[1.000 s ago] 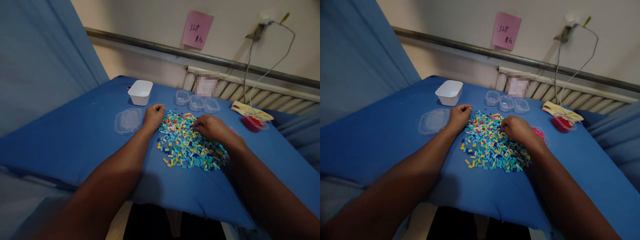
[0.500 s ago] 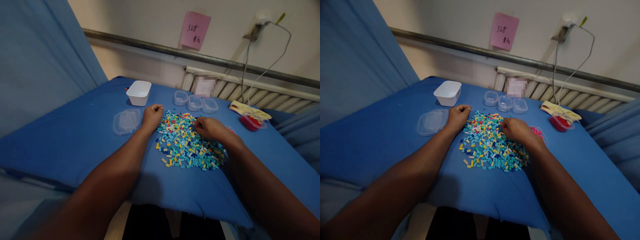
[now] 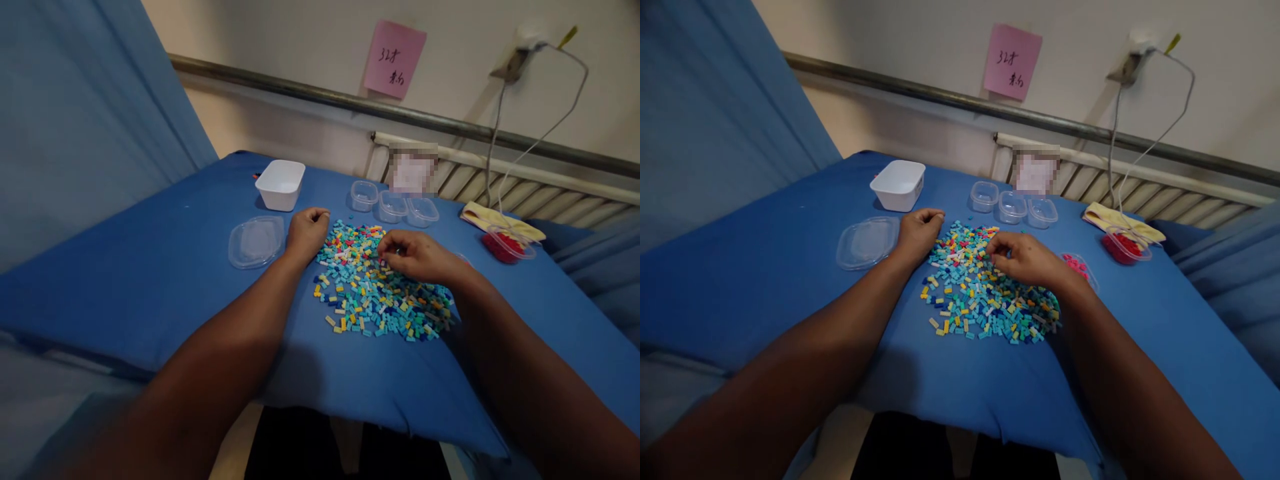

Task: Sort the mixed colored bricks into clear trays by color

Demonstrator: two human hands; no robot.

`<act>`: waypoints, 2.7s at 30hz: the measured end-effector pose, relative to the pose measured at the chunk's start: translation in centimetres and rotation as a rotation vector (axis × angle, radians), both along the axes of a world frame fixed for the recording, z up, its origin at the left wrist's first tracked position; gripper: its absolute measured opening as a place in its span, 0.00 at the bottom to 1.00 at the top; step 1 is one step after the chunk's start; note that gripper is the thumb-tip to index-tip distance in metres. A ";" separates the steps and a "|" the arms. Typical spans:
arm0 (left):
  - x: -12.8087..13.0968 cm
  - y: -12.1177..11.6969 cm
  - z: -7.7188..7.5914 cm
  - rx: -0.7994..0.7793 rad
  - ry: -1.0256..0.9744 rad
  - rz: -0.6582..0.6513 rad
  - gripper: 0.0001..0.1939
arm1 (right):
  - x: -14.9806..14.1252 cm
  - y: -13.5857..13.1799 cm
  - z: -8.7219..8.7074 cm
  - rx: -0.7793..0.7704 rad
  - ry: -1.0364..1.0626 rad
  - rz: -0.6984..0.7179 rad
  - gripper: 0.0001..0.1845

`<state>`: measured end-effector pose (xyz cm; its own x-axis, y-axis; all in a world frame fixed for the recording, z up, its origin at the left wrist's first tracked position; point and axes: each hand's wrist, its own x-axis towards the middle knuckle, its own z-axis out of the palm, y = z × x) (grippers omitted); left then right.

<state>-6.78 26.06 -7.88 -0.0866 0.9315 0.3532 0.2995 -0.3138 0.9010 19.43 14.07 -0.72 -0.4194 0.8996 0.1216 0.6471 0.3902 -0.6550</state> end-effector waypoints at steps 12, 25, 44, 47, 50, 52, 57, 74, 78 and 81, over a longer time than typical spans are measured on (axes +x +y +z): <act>0.1 -0.1 0.2 -0.019 0.007 -0.004 0.15 | -0.2 1.3 -2.0 0.170 -0.344 -0.002 0.15; 0.0 -0.3 0.4 -0.026 0.017 0.007 0.14 | 0.4 1.1 -1.0 0.052 -0.510 0.017 0.17; 0.0 -0.8 1.0 -0.032 -0.007 0.003 0.14 | 2.1 0.5 0.7 -0.007 -0.387 0.023 0.13; 0.0 -0.9 1.1 -0.033 -0.007 0.001 0.15 | 2.8 0.3 1.1 -0.080 -0.280 0.010 0.13; 0.0 -0.9 1.1 -0.037 -0.001 0.006 0.15 | 2.9 -0.1 1.1 -0.160 -0.190 0.039 0.13; 0.0 -0.8 1.1 -0.044 0.003 0.015 0.15 | 2.8 -0.2 0.8 -0.206 -0.155 0.065 0.13; 0.2 -1.4 1.8 -0.047 0.007 0.016 0.14 | 2.5 0.0 0.5 -0.230 -0.043 0.055 0.15; 3.6 -7.6 4.6 -0.282 -0.217 -0.789 0.23 | -0.9 -0.4 -0.1 -0.398 0.602 -0.045 0.18; 3.5 -7.6 4.4 -0.278 -0.185 -0.821 0.21 | 0.6 -0.1 0.6 -0.424 0.514 -0.049 0.22; 3.5 -7.8 4.4 -0.239 -0.118 -0.850 0.18 | 4.6 0.3 2.0 -0.354 0.153 -0.084 0.20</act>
